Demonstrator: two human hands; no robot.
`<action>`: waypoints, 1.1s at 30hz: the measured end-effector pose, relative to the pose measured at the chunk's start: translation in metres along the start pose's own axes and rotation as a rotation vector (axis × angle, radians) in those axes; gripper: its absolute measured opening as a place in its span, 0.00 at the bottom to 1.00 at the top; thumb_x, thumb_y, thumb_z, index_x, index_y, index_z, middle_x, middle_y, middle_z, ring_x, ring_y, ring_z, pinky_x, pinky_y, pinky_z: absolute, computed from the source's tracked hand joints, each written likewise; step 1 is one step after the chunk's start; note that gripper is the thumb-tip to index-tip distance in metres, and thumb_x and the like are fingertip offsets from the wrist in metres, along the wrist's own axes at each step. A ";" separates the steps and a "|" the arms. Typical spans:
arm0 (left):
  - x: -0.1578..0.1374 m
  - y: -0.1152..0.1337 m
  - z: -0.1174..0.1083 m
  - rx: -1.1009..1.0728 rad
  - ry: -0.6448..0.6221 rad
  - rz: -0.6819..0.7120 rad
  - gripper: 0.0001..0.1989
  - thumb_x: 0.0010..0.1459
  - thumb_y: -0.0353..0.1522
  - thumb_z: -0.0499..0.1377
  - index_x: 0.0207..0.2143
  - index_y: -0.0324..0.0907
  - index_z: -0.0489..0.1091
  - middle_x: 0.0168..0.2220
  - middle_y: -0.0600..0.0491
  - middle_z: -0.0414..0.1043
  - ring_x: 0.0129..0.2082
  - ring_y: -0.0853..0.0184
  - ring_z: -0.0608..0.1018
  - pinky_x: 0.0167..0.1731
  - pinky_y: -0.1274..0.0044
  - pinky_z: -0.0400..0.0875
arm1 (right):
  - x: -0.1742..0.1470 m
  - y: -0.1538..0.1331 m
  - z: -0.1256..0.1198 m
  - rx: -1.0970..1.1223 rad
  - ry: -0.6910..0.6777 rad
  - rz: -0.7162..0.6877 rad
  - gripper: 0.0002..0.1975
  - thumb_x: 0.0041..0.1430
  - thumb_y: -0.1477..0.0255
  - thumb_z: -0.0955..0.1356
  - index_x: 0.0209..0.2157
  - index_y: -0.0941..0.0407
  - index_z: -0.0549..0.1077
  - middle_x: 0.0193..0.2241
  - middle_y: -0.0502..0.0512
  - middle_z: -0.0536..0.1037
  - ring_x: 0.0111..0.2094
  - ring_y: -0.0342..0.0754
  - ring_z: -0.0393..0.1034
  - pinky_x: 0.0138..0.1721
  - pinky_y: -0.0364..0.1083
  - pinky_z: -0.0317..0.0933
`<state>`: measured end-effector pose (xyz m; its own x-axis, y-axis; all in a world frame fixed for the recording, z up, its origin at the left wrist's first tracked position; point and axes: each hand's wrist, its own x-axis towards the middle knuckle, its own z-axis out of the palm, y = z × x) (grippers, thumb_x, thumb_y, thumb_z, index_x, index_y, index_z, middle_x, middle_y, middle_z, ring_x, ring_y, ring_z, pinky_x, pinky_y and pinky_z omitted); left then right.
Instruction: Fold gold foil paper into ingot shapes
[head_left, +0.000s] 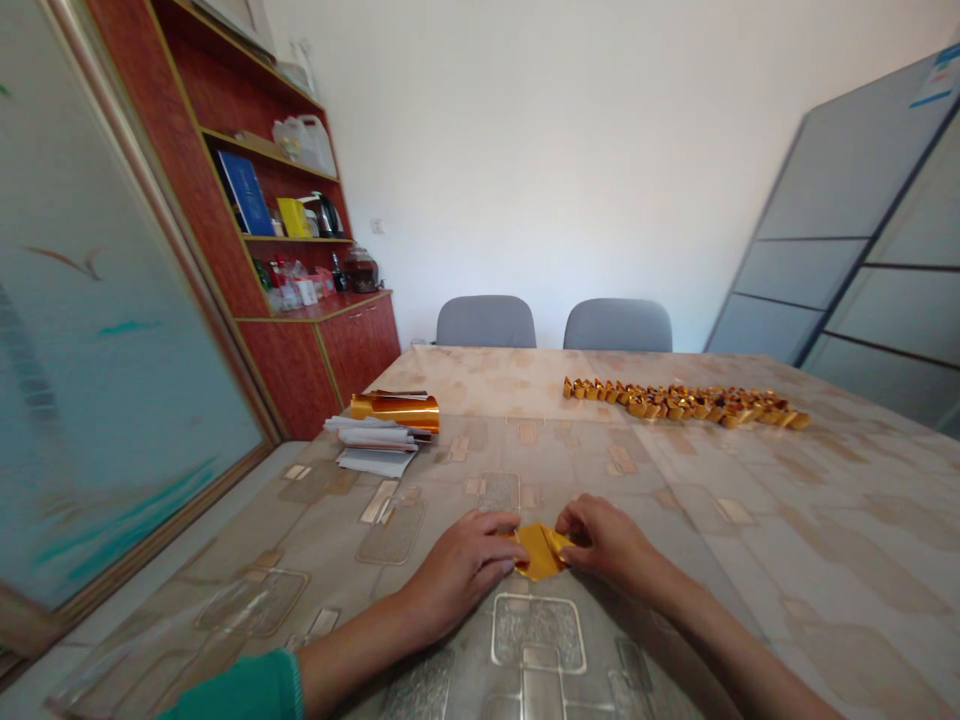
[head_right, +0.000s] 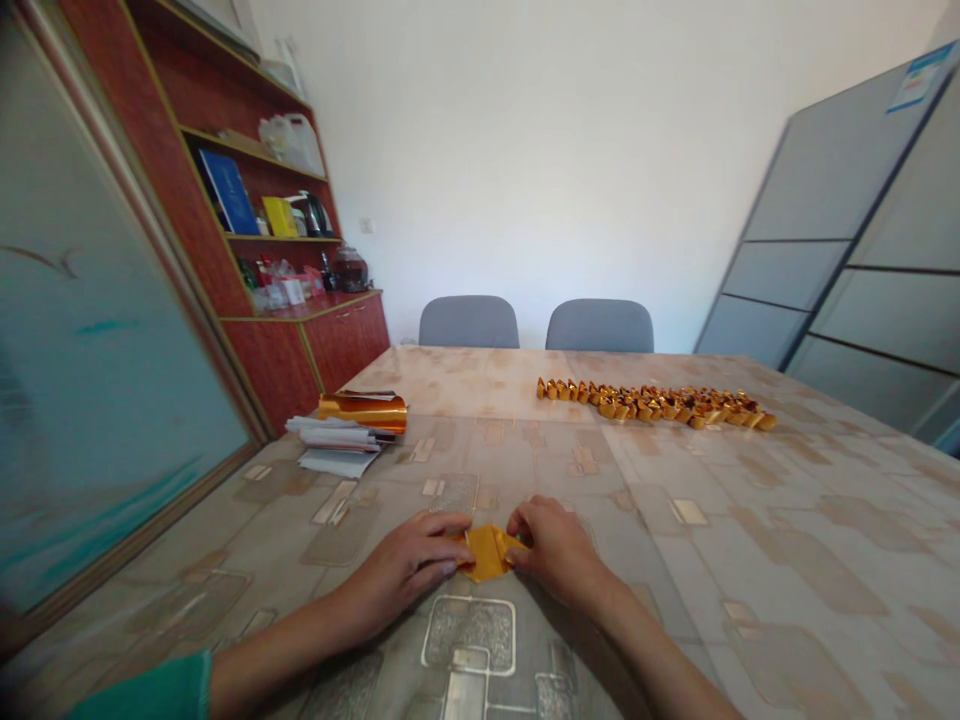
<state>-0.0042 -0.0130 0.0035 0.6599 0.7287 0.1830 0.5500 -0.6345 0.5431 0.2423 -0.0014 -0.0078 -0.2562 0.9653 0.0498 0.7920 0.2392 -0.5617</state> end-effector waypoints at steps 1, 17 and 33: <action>0.002 -0.002 0.001 -0.033 0.019 -0.014 0.13 0.63 0.26 0.56 0.46 0.45 0.77 0.55 0.49 0.72 0.53 0.62 0.73 0.55 0.67 0.67 | 0.002 0.000 0.000 0.020 -0.011 0.008 0.06 0.45 0.78 0.72 0.29 0.56 0.75 0.27 0.51 0.73 0.29 0.47 0.65 0.31 0.44 0.53; 0.027 0.007 -0.006 -0.148 0.248 -0.102 0.08 0.47 0.21 0.57 0.29 0.40 0.71 0.32 0.54 0.72 0.37 0.64 0.73 0.39 0.74 0.66 | -0.018 -0.011 -0.019 0.397 0.115 -0.214 0.05 0.51 0.78 0.65 0.29 0.54 0.69 0.28 0.51 0.73 0.32 0.47 0.68 0.34 0.45 0.60; -0.005 0.019 -0.010 0.223 -0.213 0.432 0.14 0.63 0.41 0.61 0.45 0.42 0.71 0.45 0.49 0.74 0.42 0.61 0.74 0.43 0.73 0.68 | -0.074 -0.005 -0.015 -0.082 -0.046 -0.537 0.10 0.64 0.83 0.60 0.37 0.54 0.68 0.35 0.52 0.76 0.39 0.49 0.66 0.44 0.49 0.58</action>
<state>-0.0026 -0.0257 0.0212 0.9270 0.3352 0.1682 0.2856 -0.9216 0.2629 0.2662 -0.0725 0.0039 -0.6587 0.7004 0.2749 0.5834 0.7061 -0.4012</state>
